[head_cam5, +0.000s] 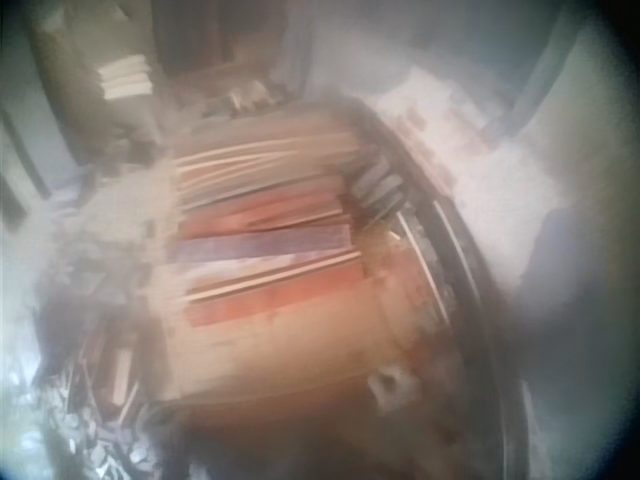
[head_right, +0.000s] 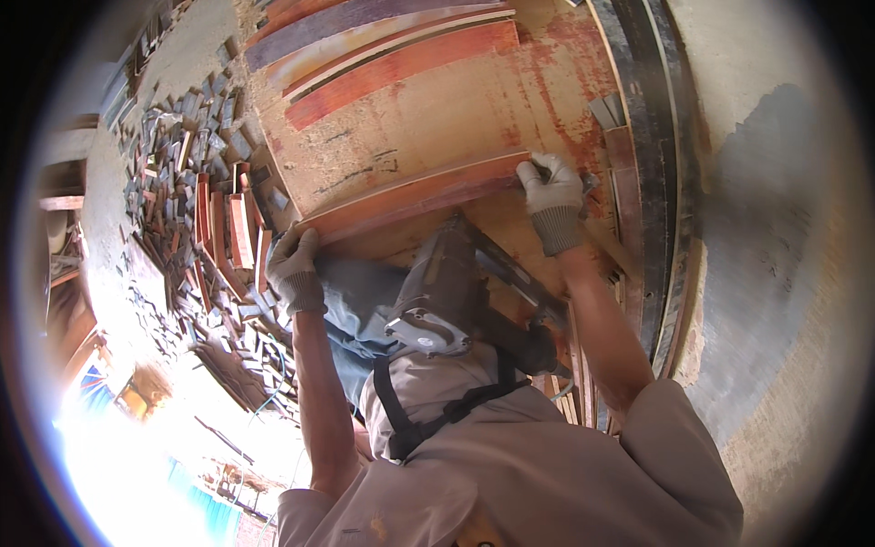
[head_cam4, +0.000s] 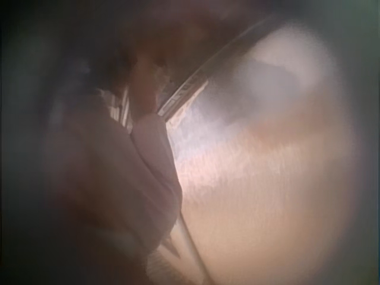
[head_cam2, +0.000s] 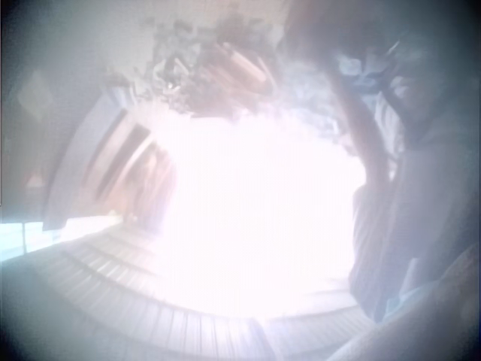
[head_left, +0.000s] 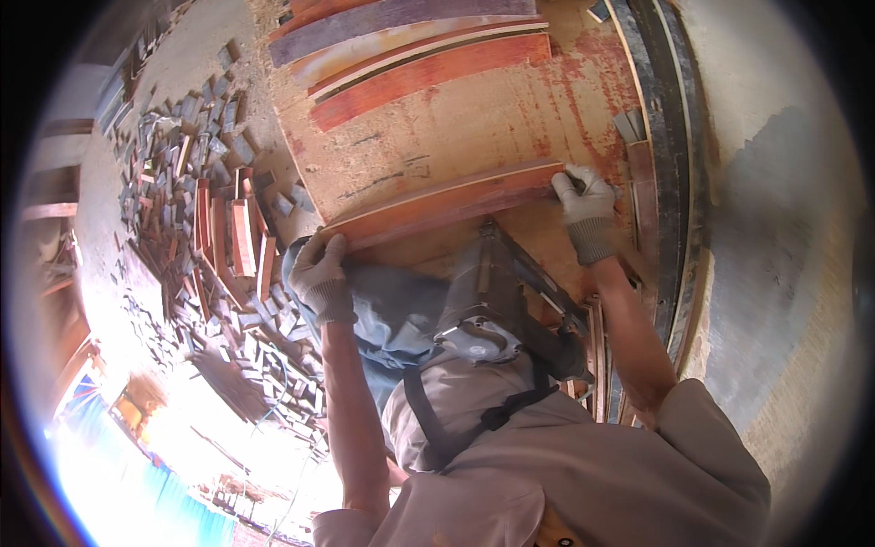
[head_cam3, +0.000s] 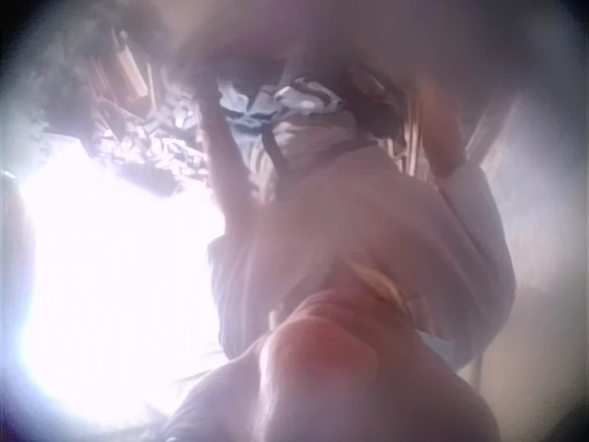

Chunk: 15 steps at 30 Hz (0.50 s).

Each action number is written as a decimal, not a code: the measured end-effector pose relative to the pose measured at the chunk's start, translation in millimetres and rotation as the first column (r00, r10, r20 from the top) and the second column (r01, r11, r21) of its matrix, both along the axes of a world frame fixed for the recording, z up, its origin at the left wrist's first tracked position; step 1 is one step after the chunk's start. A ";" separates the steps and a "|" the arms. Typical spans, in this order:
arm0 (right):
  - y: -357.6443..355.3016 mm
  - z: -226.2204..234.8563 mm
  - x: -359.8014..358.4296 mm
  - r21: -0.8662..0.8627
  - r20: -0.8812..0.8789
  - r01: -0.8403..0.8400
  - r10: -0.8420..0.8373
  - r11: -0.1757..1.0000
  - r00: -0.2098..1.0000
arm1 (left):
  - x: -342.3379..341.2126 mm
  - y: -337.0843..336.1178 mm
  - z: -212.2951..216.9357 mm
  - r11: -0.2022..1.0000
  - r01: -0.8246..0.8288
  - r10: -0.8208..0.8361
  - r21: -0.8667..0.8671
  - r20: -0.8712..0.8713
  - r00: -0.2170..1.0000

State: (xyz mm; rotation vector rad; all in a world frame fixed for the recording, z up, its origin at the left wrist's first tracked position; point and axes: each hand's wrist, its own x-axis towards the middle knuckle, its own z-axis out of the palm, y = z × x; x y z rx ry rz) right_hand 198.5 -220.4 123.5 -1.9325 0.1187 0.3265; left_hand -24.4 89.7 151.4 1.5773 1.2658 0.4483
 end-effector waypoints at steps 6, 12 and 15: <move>-2.5 9.6 5.5 -0.037 -0.047 -0.079 0.078 0.996 0.996 | -2.8 5.7 -9.1 0.999 0.019 -0.017 0.028 -0.091 0.996; 3.2 4.0 8.2 0.042 -0.056 -0.019 0.021 0.999 0.998 | 25.3 -13.7 4.1 0.771 0.270 -0.078 0.577 -0.335 0.939; 5.4 4.6 8.9 0.006 -0.078 0.015 -0.014 1.000 0.997 | 64.6 -32.1 -2.7 0.608 0.542 -0.426 0.581 -0.338 0.839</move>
